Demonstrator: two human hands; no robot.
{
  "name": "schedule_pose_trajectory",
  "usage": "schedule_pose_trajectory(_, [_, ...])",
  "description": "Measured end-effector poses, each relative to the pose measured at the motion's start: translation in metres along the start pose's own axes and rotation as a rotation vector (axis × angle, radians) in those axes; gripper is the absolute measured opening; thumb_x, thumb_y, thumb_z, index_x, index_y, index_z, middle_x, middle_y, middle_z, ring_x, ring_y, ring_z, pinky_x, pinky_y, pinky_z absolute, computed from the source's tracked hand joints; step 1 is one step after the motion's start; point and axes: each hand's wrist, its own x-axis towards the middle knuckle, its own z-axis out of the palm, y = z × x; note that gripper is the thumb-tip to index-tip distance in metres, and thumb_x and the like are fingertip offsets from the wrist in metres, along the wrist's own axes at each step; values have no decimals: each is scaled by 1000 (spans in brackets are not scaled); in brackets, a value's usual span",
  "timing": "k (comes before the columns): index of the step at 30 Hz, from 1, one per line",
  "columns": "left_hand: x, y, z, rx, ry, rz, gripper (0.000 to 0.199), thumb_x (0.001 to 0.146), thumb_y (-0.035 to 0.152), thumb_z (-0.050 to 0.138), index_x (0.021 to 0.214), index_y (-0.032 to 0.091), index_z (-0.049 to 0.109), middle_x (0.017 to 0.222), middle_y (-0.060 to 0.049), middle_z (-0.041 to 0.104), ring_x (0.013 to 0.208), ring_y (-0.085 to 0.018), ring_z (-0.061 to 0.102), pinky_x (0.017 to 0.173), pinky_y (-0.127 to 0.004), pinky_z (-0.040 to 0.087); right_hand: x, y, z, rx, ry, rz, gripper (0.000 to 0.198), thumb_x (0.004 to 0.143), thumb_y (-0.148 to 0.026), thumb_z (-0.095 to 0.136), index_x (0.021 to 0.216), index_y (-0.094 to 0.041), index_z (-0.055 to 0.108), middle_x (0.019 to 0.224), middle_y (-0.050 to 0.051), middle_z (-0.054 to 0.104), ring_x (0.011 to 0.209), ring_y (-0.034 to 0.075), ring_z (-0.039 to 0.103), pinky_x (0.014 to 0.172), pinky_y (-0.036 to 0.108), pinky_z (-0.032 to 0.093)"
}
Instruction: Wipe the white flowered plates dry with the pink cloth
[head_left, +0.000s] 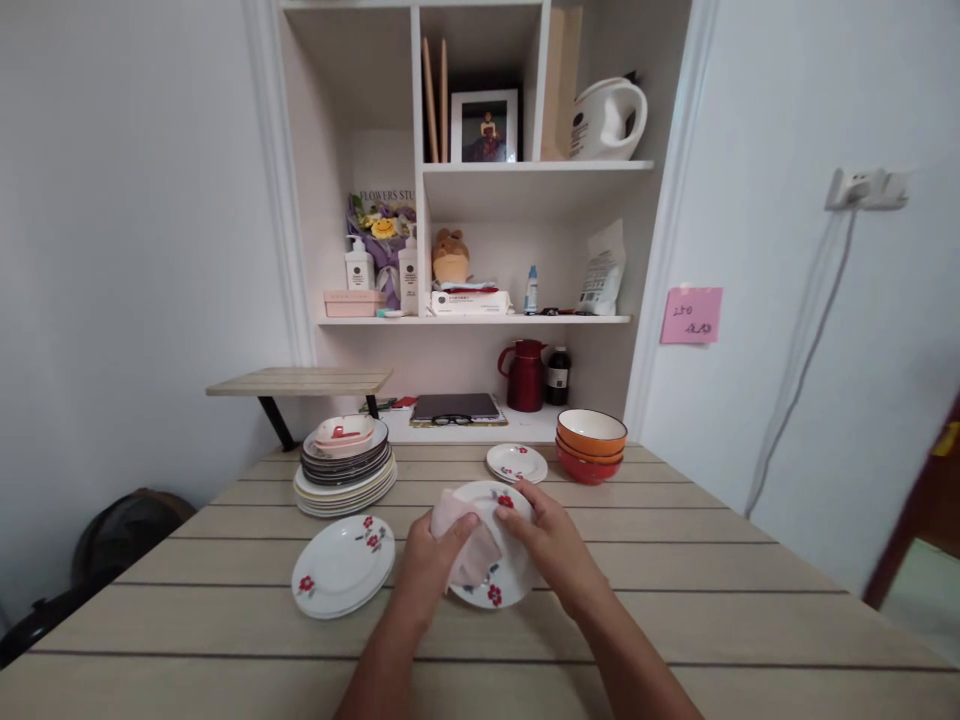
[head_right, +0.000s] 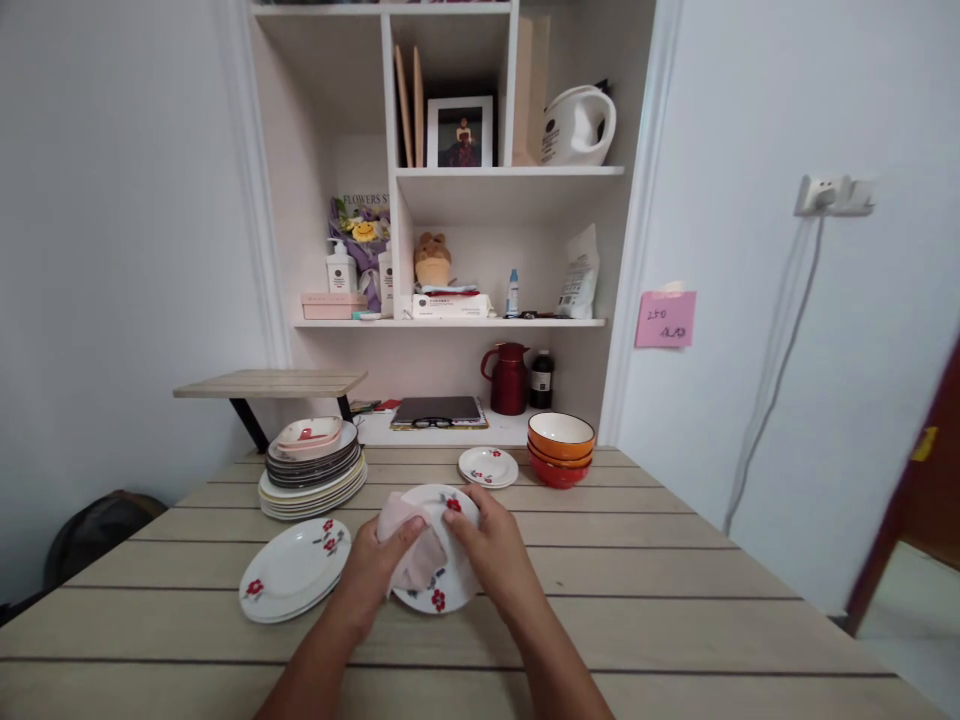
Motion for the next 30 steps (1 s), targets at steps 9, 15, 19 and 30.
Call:
schedule_pose_trajectory(9, [0, 2, 2, 133, -92, 96, 41, 66, 46, 76, 83, 9, 74, 74, -7, 72, 66, -20, 63, 60, -25, 48, -2, 1, 5, -71, -11, -22, 11, 77, -30, 63, 76, -19, 64, 65, -3, 59, 63, 15, 50, 58, 24, 37])
schedule_pose_trajectory(15, [1, -3, 5, -35, -18, 41, 48, 68, 50, 75, 96, 10, 71, 83, -9, 75, 70, -21, 67, 63, -26, 51, -3, 10, 15, 180, 117, 19, 20, 75, -37, 68, 83, -19, 65, 73, 0, 65, 69, 19, 56, 63, 27, 43])
schedule_pose_trajectory(19, [0, -6, 9, -145, 15, -8, 53, 65, 51, 77, 97, 9, 72, 82, -11, 75, 71, -23, 69, 64, -27, 52, -4, 7, 20, 359, 177, 77, 28, 72, -39, 72, 90, -18, 67, 73, 2, 66, 67, 19, 57, 61, 27, 46])
schedule_pose_trajectory(30, [-3, -11, 18, -253, 96, -54, 55, 62, 51, 79, 95, 7, 71, 78, -12, 74, 68, -23, 68, 61, -27, 52, -5, 16, 27, 570, 226, 161, 37, 73, -40, 71, 103, -20, 63, 84, 4, 71, 70, 20, 63, 65, 29, 48])
